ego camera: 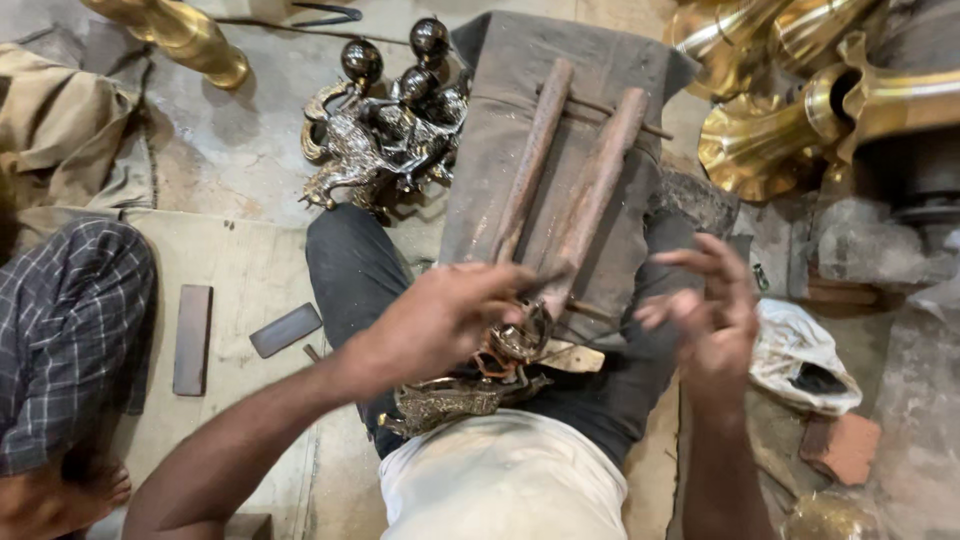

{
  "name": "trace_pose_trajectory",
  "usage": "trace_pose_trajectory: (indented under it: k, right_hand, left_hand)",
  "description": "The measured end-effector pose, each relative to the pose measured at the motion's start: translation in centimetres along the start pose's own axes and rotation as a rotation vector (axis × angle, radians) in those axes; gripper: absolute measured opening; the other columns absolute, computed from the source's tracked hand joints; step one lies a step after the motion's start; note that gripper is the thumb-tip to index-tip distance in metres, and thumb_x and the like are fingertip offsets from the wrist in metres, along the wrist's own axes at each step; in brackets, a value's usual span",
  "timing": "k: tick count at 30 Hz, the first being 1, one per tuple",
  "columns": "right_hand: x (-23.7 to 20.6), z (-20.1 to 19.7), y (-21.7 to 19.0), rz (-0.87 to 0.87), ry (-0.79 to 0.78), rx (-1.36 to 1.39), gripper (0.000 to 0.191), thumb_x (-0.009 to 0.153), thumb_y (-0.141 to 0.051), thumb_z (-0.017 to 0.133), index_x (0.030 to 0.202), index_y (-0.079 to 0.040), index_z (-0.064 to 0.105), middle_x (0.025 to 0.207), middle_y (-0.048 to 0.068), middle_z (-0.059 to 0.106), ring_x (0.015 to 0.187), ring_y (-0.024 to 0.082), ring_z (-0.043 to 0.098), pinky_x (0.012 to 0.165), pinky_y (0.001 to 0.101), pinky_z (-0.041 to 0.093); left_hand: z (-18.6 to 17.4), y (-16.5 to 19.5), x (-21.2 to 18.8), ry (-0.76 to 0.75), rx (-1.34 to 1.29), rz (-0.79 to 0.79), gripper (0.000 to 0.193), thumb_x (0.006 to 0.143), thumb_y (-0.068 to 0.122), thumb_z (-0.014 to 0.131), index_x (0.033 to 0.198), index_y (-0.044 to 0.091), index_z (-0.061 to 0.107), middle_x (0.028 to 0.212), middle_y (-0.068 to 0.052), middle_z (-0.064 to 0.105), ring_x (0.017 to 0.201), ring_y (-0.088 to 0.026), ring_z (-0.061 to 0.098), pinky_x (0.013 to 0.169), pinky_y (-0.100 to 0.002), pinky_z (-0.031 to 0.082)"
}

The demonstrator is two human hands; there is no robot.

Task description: The person sits on the floor holding a small cast brass ornament clamped in a wooden hand vise on their lap. They file the casting with a small file, then strike a punch against the casting with a wooden mallet, repositioning the piece between blows.

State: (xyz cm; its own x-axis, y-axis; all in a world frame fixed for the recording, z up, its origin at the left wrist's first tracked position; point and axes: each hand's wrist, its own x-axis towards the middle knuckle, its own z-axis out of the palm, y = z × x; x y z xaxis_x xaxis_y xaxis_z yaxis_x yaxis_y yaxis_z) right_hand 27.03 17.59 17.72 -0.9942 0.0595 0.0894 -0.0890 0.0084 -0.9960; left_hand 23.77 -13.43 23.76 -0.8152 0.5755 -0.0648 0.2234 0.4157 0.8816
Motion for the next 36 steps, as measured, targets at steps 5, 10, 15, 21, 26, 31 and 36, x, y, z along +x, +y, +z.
trace_pose_trajectory:
  k: [5,10,15,21,26,31,36]
  right_hand:
    - [-3.5,-11.0,10.4,-0.019,0.222,-0.982,0.043,0.102,-0.024,0.078,0.133,0.002,0.064,0.121,0.019,0.070,0.104,0.035,0.069,0.090,0.0468,0.055]
    - [-8.8,-13.5,13.9,0.441,0.207,-1.133,0.050,0.089,-0.034,0.079,0.128,-0.004,0.068,0.118,0.022,0.070,0.111,0.040,0.067,0.097,0.0476,0.053]
    - [-10.6,-11.6,13.2,0.329,0.293,-1.139,0.061,0.088,-0.032,0.078,0.140,-0.006,0.061,0.129,0.025,0.058,0.122,0.046,0.055,0.104,0.0528,0.045]
    - [-9.9,-11.5,13.6,0.452,0.378,-1.277,0.060,0.087,-0.034,0.080,0.138,-0.008,0.061,0.130,0.024,0.056,0.123,0.047,0.053,0.101,0.0564,0.042]
    - [-9.3,-12.5,14.5,0.247,0.330,-1.212,0.055,0.090,-0.028,0.080,0.137,-0.006,0.064,0.122,0.024,0.060,0.117,0.046,0.056,0.097,0.0541,0.046]
    - [-13.1,-8.0,12.3,-0.032,0.299,-0.718,0.014,0.106,-0.018,0.073,0.113,-0.006,0.070,0.098,0.011,0.070,0.090,0.022,0.067,0.083,0.0351,0.055]
    - [-17.6,1.4,9.1,0.355,-0.211,-0.300,0.047,0.089,-0.024,0.075,0.127,-0.002,0.058,0.088,0.003,0.072,0.074,0.009,0.067,0.065,0.0263,0.057]
  left_hand:
    - [1.6,-1.7,0.0,0.007,-0.377,-0.067,0.024,0.099,0.007,0.078,0.117,-0.002,0.066,0.093,-0.009,0.073,0.089,-0.009,0.060,0.075,-0.032,0.055]
    - [3.3,-1.3,1.2,-0.029,-0.544,-0.210,0.048,0.088,0.008,0.075,0.134,0.000,0.061,0.098,-0.002,0.073,0.087,-0.008,0.067,0.075,-0.027,0.058]
    - [3.8,-0.8,2.1,-0.043,-0.374,-0.312,0.054,0.084,0.008,0.077,0.136,0.004,0.061,0.099,-0.003,0.077,0.084,-0.009,0.070,0.070,-0.029,0.062]
    - [6.1,-1.1,3.6,0.106,-0.349,-0.014,0.044,0.094,0.005,0.072,0.136,0.003,0.063,0.108,-0.008,0.077,0.095,-0.011,0.072,0.084,-0.029,0.063]
    - [9.9,-2.2,4.9,0.130,0.424,0.410,0.062,0.075,0.004,0.073,0.136,0.008,0.060,0.108,-0.014,0.066,0.100,-0.034,0.066,0.082,-0.045,0.057]
    - [10.1,-4.0,5.2,0.214,0.468,0.411,0.059,0.078,0.002,0.070,0.135,0.008,0.058,0.115,-0.014,0.063,0.102,-0.036,0.062,0.087,-0.049,0.051]
    - [10.9,-3.9,5.3,0.291,0.459,0.364,0.054,0.082,0.000,0.065,0.135,0.008,0.059,0.111,-0.014,0.063,0.101,-0.035,0.062,0.089,-0.049,0.052]
